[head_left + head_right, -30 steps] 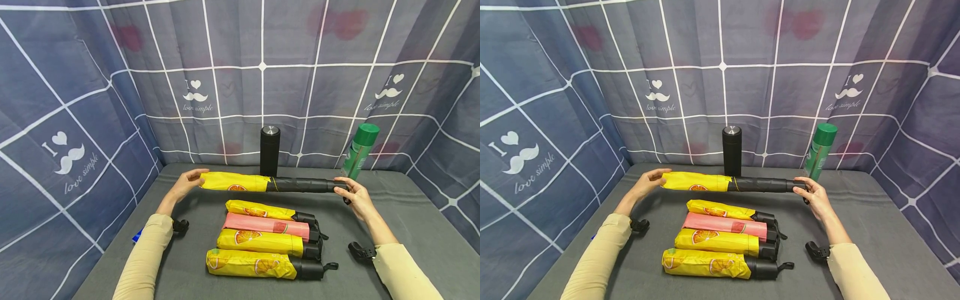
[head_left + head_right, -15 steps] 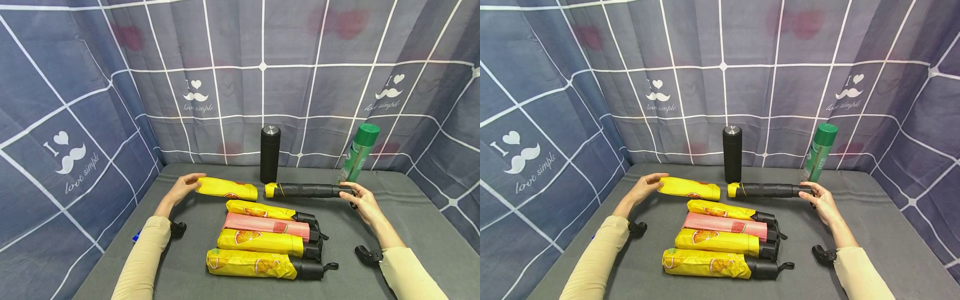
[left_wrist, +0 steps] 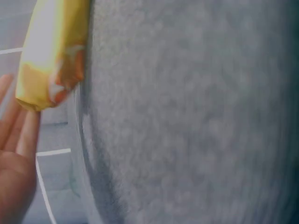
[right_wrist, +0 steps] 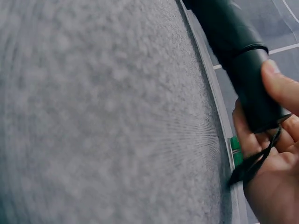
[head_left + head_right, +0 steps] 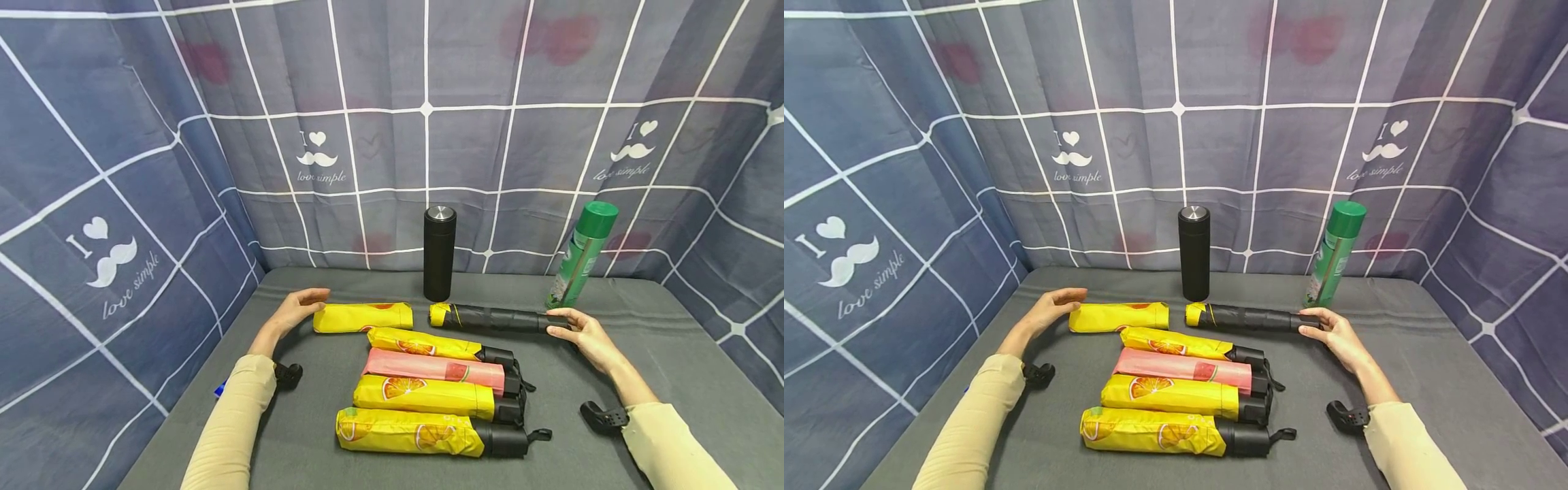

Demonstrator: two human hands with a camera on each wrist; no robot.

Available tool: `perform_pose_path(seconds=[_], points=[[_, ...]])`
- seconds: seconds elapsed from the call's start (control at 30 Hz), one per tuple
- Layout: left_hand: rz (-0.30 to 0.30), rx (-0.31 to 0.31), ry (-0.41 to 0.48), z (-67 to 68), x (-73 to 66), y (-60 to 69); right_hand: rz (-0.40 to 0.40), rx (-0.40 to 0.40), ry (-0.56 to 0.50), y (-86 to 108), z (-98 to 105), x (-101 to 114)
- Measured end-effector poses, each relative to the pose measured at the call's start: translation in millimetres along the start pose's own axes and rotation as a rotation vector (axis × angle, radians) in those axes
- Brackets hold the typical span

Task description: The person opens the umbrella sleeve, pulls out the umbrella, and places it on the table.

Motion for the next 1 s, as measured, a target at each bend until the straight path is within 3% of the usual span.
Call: perform_pose_path(seconds=[0.1,0.27,0.43,0.53,0.67,0.73,1.0], points=[[-0.038,0.019,-0.033,-2.4,-8.1,-2.7,0.006,0.012,0.071,-0.8,-1.4,-4.1],[-0.155,0.086,-0.064,-18.8,-38.3,-11.0,0.032,0.027,0.123,-4.4,-4.6,-6.3],[-0.269,0.207,-0.158,-53.7,-62.3,-17.9,0.045,0.03,0.159,-6.8,-6.6,-6.2],[-0.306,0.324,-0.132,-80.2,-69.5,-19.2,0.048,0.034,0.193,-7.1,-7.2,-5.7],[-0.262,0.464,-0.061,-109.2,-68.4,-18.9,0.05,0.035,0.246,-7.0,-7.0,-3.2],[-0.231,0.507,-0.072,-119.2,-65.0,-18.3,0.053,0.033,0.272,-6.5,-6.7,-1.3],[-0.172,0.561,-0.213,-133.9,-56.4,-20.1,0.073,0.014,0.309,-5.4,-5.5,4.5]])
Point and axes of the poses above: each hand's wrist, its own y-axis away from the middle knuckle, its own z-axis out of the back of the hand, x = y × z, the point moved 6 cm from there along -y, towards the middle knuckle, and after that the axes turned 6 degrees about -z, right-handed, at the moved point
